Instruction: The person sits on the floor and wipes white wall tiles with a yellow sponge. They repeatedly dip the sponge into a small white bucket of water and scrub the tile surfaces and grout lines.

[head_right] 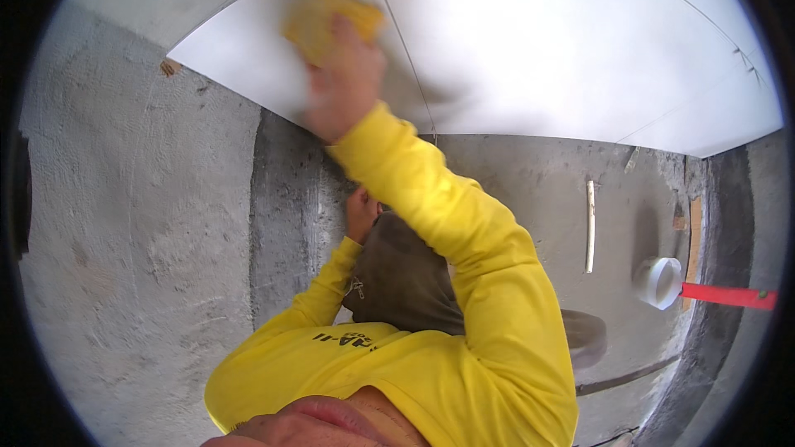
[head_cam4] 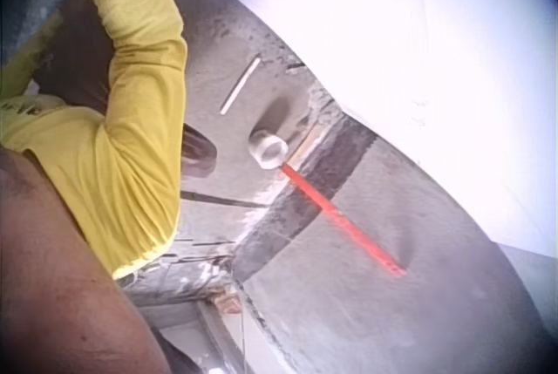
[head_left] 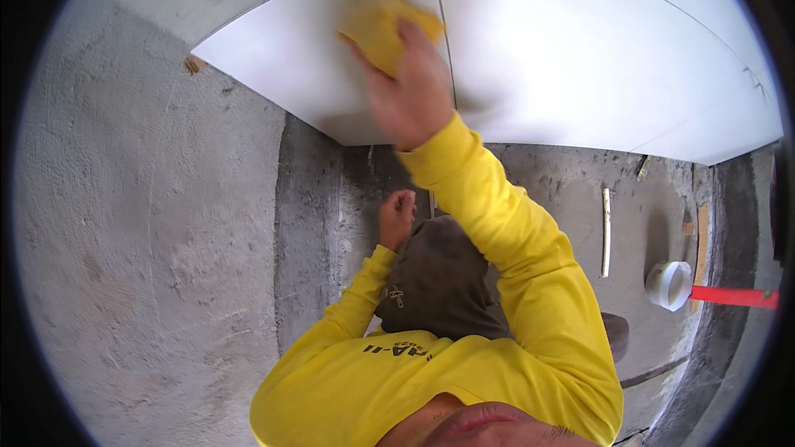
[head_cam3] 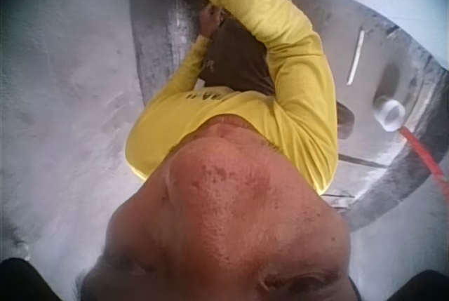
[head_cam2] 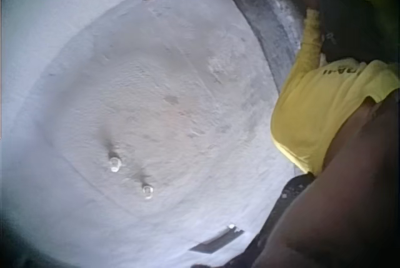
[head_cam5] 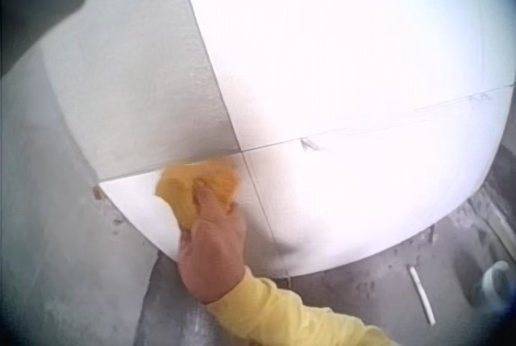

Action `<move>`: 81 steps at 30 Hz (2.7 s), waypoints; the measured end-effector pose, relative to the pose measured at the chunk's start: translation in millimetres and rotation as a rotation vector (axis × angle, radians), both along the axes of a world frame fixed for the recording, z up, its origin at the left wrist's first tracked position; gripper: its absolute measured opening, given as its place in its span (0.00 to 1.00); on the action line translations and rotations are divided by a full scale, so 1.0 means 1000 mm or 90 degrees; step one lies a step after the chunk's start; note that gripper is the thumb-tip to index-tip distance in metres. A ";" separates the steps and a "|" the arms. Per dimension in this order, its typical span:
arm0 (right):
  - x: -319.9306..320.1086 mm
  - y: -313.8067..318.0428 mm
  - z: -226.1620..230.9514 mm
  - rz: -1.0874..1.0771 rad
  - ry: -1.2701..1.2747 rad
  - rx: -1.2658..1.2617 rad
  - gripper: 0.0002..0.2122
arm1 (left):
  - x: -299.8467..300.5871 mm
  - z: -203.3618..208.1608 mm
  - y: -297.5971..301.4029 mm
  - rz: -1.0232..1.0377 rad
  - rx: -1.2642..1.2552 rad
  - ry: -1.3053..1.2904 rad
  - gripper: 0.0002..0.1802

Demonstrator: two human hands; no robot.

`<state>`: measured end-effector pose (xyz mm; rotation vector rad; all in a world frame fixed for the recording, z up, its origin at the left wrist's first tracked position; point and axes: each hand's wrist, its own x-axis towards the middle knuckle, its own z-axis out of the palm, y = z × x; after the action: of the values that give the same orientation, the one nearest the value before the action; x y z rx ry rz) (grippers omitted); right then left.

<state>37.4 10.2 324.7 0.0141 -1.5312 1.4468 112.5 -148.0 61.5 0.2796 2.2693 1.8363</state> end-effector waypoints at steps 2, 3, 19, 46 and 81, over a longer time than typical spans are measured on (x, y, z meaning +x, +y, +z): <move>0.002 -0.019 0.056 -0.042 0.080 -0.004 0.19 | 0.001 0.008 0.004 -0.031 -0.018 0.133 0.12; 0.006 -0.037 0.082 0.008 0.089 -0.081 0.20 | 0.004 0.007 -0.004 -0.031 -0.026 0.161 0.12; 0.108 0.021 -0.276 0.402 -0.386 -0.240 0.27 | 0.008 0.038 0.039 -0.025 0.379 -0.528 0.30; -0.033 0.021 -0.051 0.010 0.064 0.066 0.28 | 0.058 0.154 0.042 -0.039 0.205 0.108 0.35; 0.091 0.158 -0.079 -0.393 0.085 0.110 0.34 | 0.082 0.147 0.071 -0.173 0.088 0.275 0.40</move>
<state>128.1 168.3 245.8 -0.2344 -1.3823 0.8067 194.7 -76.9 208.6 1.0438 2.2108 1.9296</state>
